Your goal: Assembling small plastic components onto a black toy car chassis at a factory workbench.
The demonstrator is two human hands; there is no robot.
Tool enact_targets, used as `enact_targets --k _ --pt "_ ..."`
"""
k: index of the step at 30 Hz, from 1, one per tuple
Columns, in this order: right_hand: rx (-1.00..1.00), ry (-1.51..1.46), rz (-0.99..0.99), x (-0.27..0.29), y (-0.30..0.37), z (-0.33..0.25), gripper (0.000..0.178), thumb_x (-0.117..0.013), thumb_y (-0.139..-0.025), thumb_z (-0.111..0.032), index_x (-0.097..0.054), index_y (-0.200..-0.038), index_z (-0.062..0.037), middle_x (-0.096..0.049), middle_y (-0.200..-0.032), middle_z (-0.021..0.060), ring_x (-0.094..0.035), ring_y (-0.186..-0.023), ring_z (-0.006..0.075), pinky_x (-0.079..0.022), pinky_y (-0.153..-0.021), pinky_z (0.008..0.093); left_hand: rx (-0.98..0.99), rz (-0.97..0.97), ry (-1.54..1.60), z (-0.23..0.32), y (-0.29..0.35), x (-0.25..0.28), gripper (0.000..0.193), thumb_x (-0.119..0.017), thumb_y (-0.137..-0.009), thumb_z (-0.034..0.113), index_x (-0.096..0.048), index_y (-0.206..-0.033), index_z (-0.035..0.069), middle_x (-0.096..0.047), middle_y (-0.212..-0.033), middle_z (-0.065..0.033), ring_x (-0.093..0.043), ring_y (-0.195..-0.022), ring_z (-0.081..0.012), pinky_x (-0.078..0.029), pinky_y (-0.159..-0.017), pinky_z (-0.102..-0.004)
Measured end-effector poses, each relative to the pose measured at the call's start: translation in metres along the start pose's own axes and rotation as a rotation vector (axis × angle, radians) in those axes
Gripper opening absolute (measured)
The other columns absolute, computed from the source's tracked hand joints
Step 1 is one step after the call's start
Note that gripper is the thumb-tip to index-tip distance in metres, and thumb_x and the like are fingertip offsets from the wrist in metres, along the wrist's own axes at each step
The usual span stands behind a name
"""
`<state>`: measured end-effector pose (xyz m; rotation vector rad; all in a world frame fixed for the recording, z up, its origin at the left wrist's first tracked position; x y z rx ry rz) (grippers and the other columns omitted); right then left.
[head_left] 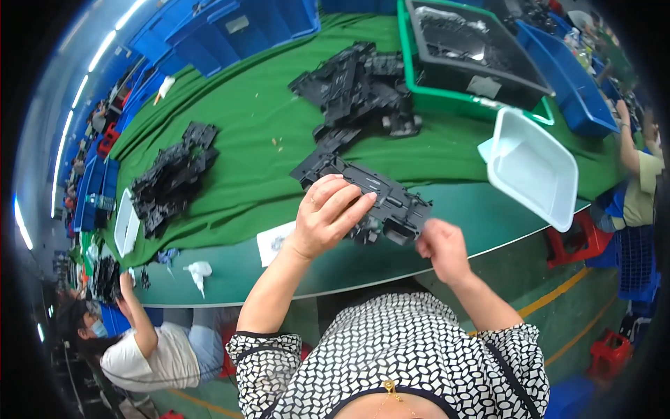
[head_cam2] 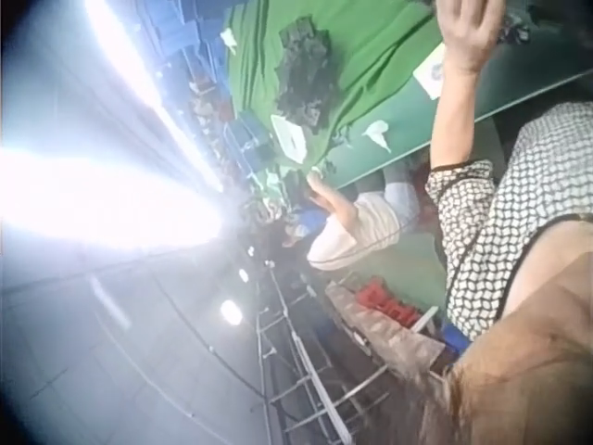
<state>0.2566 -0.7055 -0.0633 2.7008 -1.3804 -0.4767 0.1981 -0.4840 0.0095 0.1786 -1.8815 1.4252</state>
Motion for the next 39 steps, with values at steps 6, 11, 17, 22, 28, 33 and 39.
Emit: enact_targets --k 6,11,17,22,28,33,39 --pt "-0.252 -0.535 -0.127 -0.035 -0.011 -0.015 0.044 -0.042 -0.099 -0.039 -0.060 -0.087 -0.0004 -0.060 -0.070 0.0077 -0.050 -0.058 0.0125 -0.037 -0.053 0.0230 0.058 0.018 -0.053 0.020 0.039 0.031 0.031 -0.067 -0.069 0.007 -0.068 -0.100 0.010 -0.058 -0.097 -0.0041 -0.054 -0.092 -0.0201 -0.052 -0.084 -0.0385" --pt "-0.268 -0.261 -0.372 -0.044 -0.009 -0.022 0.033 -0.051 -0.095 -0.031 -0.062 -0.101 -0.0007 -0.060 -0.082 0.0023 -0.050 -0.066 0.0083 -0.040 -0.057 0.0215 0.119 0.073 -0.100 0.032 0.052 0.052 0.027 -0.073 -0.067 0.006 -0.068 -0.094 0.011 -0.058 -0.097 -0.0040 -0.056 -0.091 -0.0201 -0.052 -0.085 -0.0390" --pt "-0.298 -0.327 -0.437 -0.053 -0.009 -0.024 0.026 -0.055 -0.092 -0.023 -0.061 -0.104 -0.0012 -0.062 -0.084 0.0020 -0.054 -0.068 0.0081 -0.042 -0.058 0.0222 0.153 0.096 -0.163 0.039 0.062 0.061 0.029 -0.068 -0.071 0.006 -0.067 -0.100 0.012 -0.059 -0.103 -0.0032 -0.056 -0.095 -0.0195 -0.051 -0.088 -0.0368" --pt "-0.228 -0.177 -0.315 -0.055 -0.005 -0.028 0.015 -0.053 -0.088 -0.010 -0.060 -0.097 -0.0003 -0.064 -0.085 0.0039 -0.059 -0.067 0.0086 -0.047 -0.058 0.0218 0.208 0.108 -0.267 0.044 0.074 0.057 0.030 -0.067 -0.074 0.007 -0.066 -0.103 0.016 -0.057 -0.112 -0.0040 -0.052 -0.108 -0.0246 -0.043 -0.097 -0.0433" --pt "-0.100 -0.017 -0.411 -0.042 -0.019 -0.040 0.022 -0.055 -0.087 -0.013 -0.065 -0.104 -0.0028 -0.063 -0.087 -0.0005 -0.055 -0.075 0.0061 -0.046 -0.063 0.0215 1.476 0.456 0.771 0.069 0.144 0.064 0.028 -0.060 -0.086 0.007 -0.051 -0.112 0.003 -0.056 -0.116 -0.0090 -0.056 -0.107 -0.0216 -0.045 -0.094 -0.0372" --pt "0.059 0.292 -0.749 -0.053 -0.034 -0.078 0.023 -0.053 -0.087 -0.012 -0.066 -0.102 -0.0003 -0.065 -0.086 0.0012 -0.058 -0.077 0.0080 -0.049 -0.067 0.0245 1.482 0.064 1.861 0.051 0.093 0.066 0.069 -0.032 -0.095 0.056 -0.045 -0.127 -0.003 -0.057 -0.116 -0.0233 -0.057 -0.106 -0.0296 -0.045 -0.095 -0.0392" --pt "0.071 0.587 -0.856 -0.073 -0.026 -0.100 0.026 -0.051 -0.084 -0.020 -0.066 -0.095 -0.0025 -0.066 -0.079 0.0045 -0.059 -0.070 0.0115 -0.048 -0.063 0.0279 1.333 -0.496 1.667 0.061 0.091 0.049 0.077 -0.056 -0.087 0.049 -0.034 -0.139 -0.004 -0.046 -0.134 -0.0135 -0.045 -0.121 -0.0214 -0.037 -0.100 -0.0365"
Point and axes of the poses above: each hand's wrist, its own y-axis away from the middle knuckle, its own x-axis out of the back of the hand, z = x × y, the point moved 2 cm from there along -y, towards the middle knuckle
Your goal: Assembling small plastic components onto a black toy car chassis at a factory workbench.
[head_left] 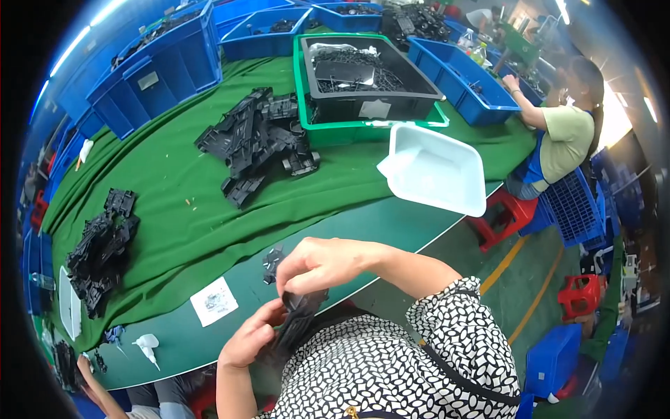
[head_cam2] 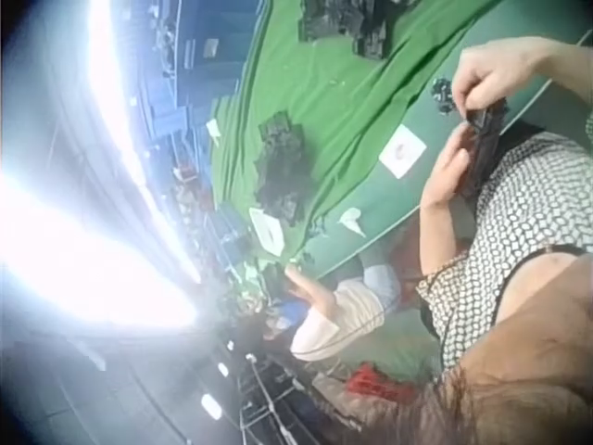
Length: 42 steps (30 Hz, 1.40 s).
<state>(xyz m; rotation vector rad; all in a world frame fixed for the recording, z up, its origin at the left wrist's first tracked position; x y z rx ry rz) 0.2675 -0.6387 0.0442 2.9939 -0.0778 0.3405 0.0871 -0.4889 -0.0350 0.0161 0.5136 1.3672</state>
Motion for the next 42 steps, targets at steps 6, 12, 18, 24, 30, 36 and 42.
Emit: enact_targets --k 6,12,18,24,30,36,42 --pt "0.006 0.168 -0.064 -0.007 -0.016 -0.002 0.028 -0.054 -0.087 -0.026 -0.065 -0.094 -0.0012 -0.066 -0.082 0.0126 -0.062 -0.074 0.0217 -0.049 -0.067 0.0334 0.043 -0.155 0.096 -0.006 -0.002 -0.034 0.065 -0.048 -0.093 0.040 -0.032 -0.136 -0.007 -0.049 -0.131 -0.0178 -0.054 -0.113 -0.0258 -0.038 -0.101 -0.0360" --pt "0.069 0.126 0.462 0.013 0.004 0.028 0.014 -0.062 -0.086 -0.006 -0.065 -0.097 0.0023 -0.065 -0.087 0.0060 -0.060 -0.079 0.0105 -0.048 -0.069 0.0238 -0.246 0.136 0.443 -0.024 0.016 -0.015 0.090 -0.055 -0.081 0.065 -0.037 -0.133 -0.006 -0.054 -0.120 -0.0229 -0.061 -0.099 -0.0281 -0.051 -0.083 -0.0372" --pt "-0.104 0.229 0.515 0.003 0.007 0.078 0.011 -0.063 -0.085 -0.004 -0.064 -0.094 0.0022 -0.062 -0.082 0.0041 -0.056 -0.071 0.0089 -0.045 -0.062 0.0223 -0.632 0.405 0.792 -0.048 0.048 -0.011 0.103 -0.033 -0.078 0.081 -0.032 -0.135 -0.005 -0.051 -0.119 -0.0269 -0.062 -0.093 -0.0351 -0.055 -0.072 -0.0457" --pt "0.089 0.555 0.518 -0.018 -0.015 0.091 0.012 -0.065 -0.081 0.001 -0.063 -0.093 0.0012 -0.059 -0.083 0.0078 -0.059 -0.071 0.0167 -0.048 -0.062 0.0267 -0.640 0.564 0.838 -0.055 0.053 -0.015 0.089 -0.026 -0.087 0.073 -0.030 -0.136 -0.002 -0.050 -0.118 -0.0261 -0.063 -0.088 -0.0350 -0.056 -0.070 -0.0478" --pt "0.094 0.615 0.501 -0.025 -0.020 0.091 0.016 -0.068 -0.080 -0.003 -0.063 -0.095 0.0009 -0.059 -0.085 0.0077 -0.060 -0.072 0.0172 -0.048 -0.061 0.0274 -0.660 0.546 0.849 -0.054 0.048 -0.017 0.085 -0.025 -0.089 0.071 -0.028 -0.139 0.002 -0.050 -0.119 -0.0251 -0.061 -0.091 -0.0339 -0.053 -0.075 -0.0477" --pt "-0.028 0.527 0.492 -0.022 -0.024 0.091 0.018 -0.070 -0.079 -0.009 -0.062 -0.093 -0.0024 -0.059 -0.086 0.0086 -0.059 -0.074 0.0244 -0.048 -0.064 0.0344 -0.654 0.519 0.878 -0.056 0.046 -0.017 0.084 -0.025 -0.089 0.070 -0.027 -0.140 0.004 -0.050 -0.119 -0.0244 -0.060 -0.092 -0.0339 -0.052 -0.077 -0.0483" --pt "0.022 0.556 0.516 -0.026 -0.027 0.094 0.015 -0.069 -0.079 -0.008 -0.064 -0.092 -0.0029 -0.059 -0.084 0.0083 -0.059 -0.075 0.0247 -0.049 -0.064 0.0341 -0.672 0.474 0.875 -0.062 0.047 -0.017 0.085 -0.026 -0.089 0.070 -0.027 -0.141 0.002 -0.048 -0.123 -0.0257 -0.060 -0.096 -0.0341 -0.052 -0.081 -0.0475"
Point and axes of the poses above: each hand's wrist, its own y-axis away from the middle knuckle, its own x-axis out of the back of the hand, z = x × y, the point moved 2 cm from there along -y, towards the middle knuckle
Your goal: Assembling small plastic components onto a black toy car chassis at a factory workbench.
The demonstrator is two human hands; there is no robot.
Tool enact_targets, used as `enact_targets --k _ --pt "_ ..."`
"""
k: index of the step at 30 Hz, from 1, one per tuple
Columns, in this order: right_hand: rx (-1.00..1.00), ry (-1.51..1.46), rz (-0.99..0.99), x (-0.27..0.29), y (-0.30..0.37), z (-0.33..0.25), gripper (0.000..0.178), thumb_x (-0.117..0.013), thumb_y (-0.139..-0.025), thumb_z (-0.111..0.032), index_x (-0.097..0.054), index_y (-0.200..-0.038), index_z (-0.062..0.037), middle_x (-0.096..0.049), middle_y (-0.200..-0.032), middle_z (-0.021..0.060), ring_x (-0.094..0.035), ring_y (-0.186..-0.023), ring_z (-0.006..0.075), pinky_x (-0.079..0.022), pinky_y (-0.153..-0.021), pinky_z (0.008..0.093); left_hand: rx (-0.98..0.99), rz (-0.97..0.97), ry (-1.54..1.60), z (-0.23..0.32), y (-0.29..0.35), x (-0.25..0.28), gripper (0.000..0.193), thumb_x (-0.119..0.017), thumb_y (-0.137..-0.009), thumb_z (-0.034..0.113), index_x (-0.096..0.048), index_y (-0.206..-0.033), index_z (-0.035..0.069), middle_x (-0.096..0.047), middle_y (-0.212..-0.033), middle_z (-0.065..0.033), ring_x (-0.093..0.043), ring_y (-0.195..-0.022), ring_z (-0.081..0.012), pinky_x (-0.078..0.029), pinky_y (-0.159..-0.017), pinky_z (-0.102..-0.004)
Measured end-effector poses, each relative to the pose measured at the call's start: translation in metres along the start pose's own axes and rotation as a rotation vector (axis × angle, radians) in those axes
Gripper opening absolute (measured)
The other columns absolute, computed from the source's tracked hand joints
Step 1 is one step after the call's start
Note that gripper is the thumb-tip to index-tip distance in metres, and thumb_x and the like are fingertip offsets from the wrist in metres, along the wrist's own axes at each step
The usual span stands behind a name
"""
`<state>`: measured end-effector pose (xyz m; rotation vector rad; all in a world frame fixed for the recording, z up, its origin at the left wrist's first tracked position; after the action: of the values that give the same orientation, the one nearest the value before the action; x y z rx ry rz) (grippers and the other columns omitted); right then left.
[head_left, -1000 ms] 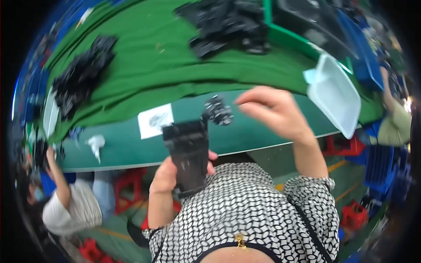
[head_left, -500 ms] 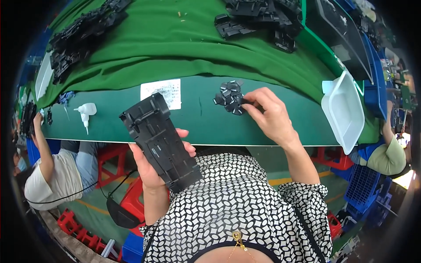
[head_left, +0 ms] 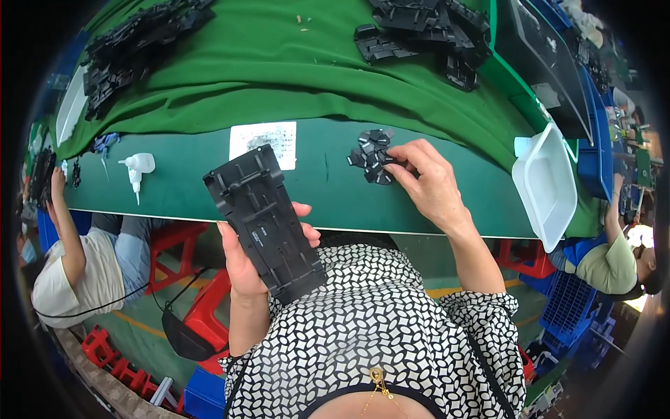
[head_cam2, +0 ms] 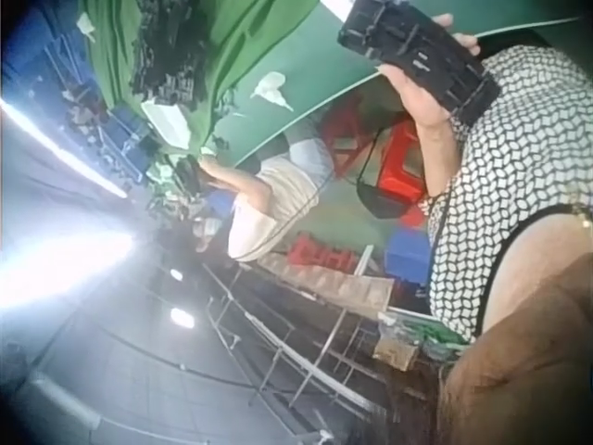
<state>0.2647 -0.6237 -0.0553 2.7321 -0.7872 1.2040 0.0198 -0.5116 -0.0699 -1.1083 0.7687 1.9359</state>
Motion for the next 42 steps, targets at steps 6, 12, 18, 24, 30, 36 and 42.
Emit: enact_targets --k 6,12,18,24,30,36,42 --pt "-0.021 -0.104 0.026 0.004 0.003 -0.002 0.014 -0.068 -0.082 -0.004 -0.064 -0.095 0.0000 -0.062 -0.084 0.0050 -0.059 -0.069 0.0140 -0.048 -0.062 0.0261 -0.016 -0.013 0.006 0.002 0.000 0.000 0.087 -0.025 -0.089 0.070 -0.029 -0.139 -0.001 -0.047 -0.126 -0.0267 -0.060 -0.099 -0.0341 -0.052 -0.084 -0.0466" --pt "-0.501 -0.928 -0.133 0.005 -0.015 -0.003 0.012 -0.067 -0.084 -0.007 -0.064 -0.094 -0.0009 -0.064 -0.082 0.0019 -0.057 -0.069 0.0052 -0.040 -0.055 0.0155 -0.047 0.011 0.025 0.006 0.004 0.005 0.087 -0.025 -0.089 0.070 -0.030 -0.138 -0.003 -0.048 -0.125 -0.0265 -0.061 -0.100 -0.0337 -0.053 -0.084 -0.0457" --pt "-0.472 -0.891 -0.257 -0.013 -0.037 -0.027 0.011 -0.067 -0.085 -0.009 -0.065 -0.094 -0.0034 -0.065 -0.081 0.0019 -0.055 -0.062 0.0049 -0.040 -0.053 0.0159 -0.062 0.035 0.053 0.011 0.010 0.014 0.092 -0.023 -0.089 0.071 -0.034 -0.133 -0.009 -0.049 -0.126 -0.0251 -0.061 -0.101 -0.0323 -0.054 -0.083 -0.0418" --pt "-0.106 -0.332 -0.289 -0.037 -0.065 -0.053 0.007 -0.066 -0.084 -0.008 -0.068 -0.089 -0.0046 -0.064 -0.086 0.0028 -0.055 -0.066 0.0096 -0.044 -0.056 0.0238 -0.105 0.049 0.087 0.015 0.014 0.017 0.093 -0.024 -0.089 0.071 -0.034 -0.133 -0.009 -0.050 -0.125 -0.0243 -0.061 -0.101 -0.0313 -0.054 -0.084 -0.0411" --pt "0.292 -0.150 -0.242 -0.070 -0.091 -0.067 0.009 -0.066 -0.081 -0.007 -0.066 -0.088 -0.0028 -0.060 -0.083 0.0080 -0.059 -0.071 0.0213 -0.048 -0.064 0.0321 -0.120 0.080 0.108 0.016 0.017 0.020 0.092 -0.023 -0.089 0.071 -0.034 -0.133 -0.009 -0.050 -0.125 -0.0231 -0.061 -0.102 -0.0310 -0.053 -0.086 -0.0406" --pt "0.590 0.030 -0.191 -0.090 -0.105 -0.083 0.011 -0.066 -0.080 -0.004 -0.066 -0.090 -0.0057 -0.057 -0.083 0.0080 -0.059 -0.077 0.0248 -0.048 -0.065 0.0352 -0.148 0.007 0.146 0.020 0.019 0.022 0.089 -0.020 -0.090 0.069 -0.035 -0.133 -0.008 -0.049 -0.126 -0.0228 -0.060 -0.104 -0.0310 -0.052 -0.088 -0.0418" --pt "0.626 0.104 -0.284 -0.091 -0.105 -0.080 0.011 -0.065 -0.078 -0.005 -0.065 -0.089 -0.0063 -0.056 -0.083 0.0083 -0.057 -0.079 0.0262 -0.048 -0.067 0.0377 -0.180 0.075 0.117 0.017 0.018 0.023 0.086 -0.019 -0.091 0.068 -0.034 -0.134 -0.006 -0.049 -0.126 -0.0237 -0.060 -0.102 -0.0311 -0.052 -0.088 -0.0420"
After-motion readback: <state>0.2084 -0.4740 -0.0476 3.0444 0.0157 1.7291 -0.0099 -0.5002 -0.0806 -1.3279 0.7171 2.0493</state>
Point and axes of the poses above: each hand's wrist, its own y-axis away from the middle knuckle, its own x-axis out of the back of the hand, z = x × y, the point moved 2 cm from there along -y, towards the middle knuckle
